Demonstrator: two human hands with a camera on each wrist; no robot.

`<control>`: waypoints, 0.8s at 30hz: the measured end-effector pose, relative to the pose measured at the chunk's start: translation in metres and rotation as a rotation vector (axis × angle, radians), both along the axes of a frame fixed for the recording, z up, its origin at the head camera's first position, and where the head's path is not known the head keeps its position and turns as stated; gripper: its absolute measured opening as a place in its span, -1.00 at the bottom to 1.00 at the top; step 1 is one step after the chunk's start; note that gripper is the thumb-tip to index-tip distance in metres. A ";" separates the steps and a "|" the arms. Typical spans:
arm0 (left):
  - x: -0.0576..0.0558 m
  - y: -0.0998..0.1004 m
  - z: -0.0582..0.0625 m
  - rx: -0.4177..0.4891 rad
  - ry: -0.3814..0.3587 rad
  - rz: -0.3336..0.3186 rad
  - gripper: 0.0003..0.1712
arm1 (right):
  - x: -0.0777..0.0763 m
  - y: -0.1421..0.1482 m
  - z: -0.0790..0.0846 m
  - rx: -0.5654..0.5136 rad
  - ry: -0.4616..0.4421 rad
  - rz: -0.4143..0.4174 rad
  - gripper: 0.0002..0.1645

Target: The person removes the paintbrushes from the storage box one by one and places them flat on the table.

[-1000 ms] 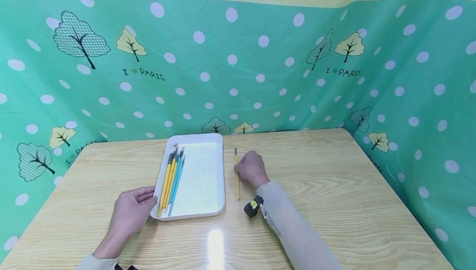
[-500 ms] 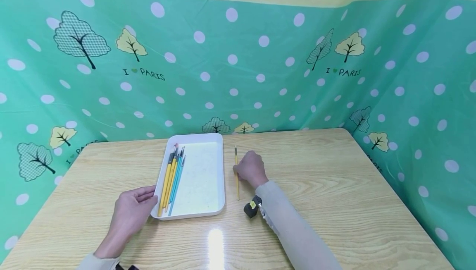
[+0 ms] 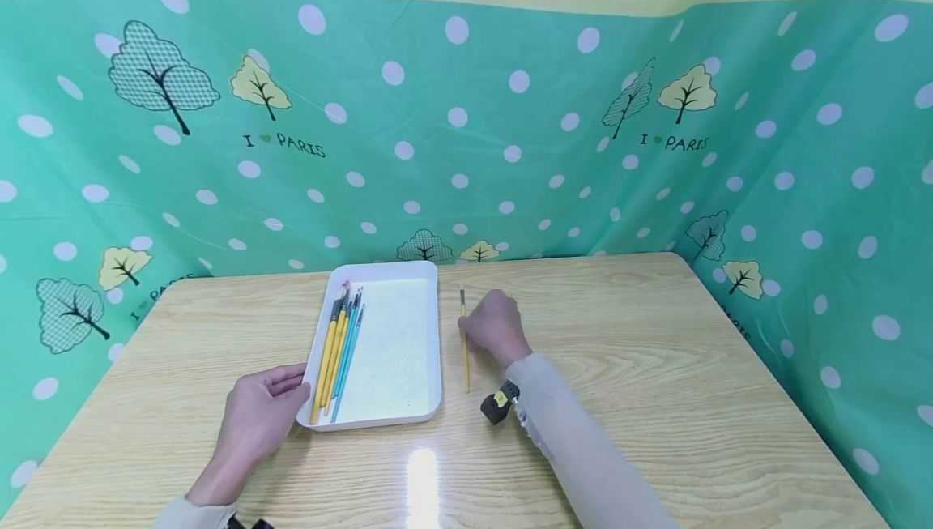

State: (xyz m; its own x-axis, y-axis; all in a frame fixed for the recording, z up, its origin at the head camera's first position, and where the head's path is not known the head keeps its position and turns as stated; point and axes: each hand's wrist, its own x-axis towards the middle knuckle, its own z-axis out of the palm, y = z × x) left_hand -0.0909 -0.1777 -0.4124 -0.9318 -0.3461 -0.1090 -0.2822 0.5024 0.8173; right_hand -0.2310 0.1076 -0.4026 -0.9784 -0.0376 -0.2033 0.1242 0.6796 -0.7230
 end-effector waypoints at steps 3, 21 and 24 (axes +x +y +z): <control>0.000 0.000 0.001 0.003 -0.002 0.006 -0.59 | 0.000 -0.002 0.007 -0.001 0.000 0.004 -0.76; 0.000 -0.001 0.002 0.006 -0.020 0.002 -0.59 | 0.006 -0.033 0.038 -0.081 0.001 0.095 -0.85; 0.000 -0.001 0.003 0.009 -0.015 -0.003 -0.60 | 0.007 -0.042 0.039 -0.092 0.000 0.122 -0.86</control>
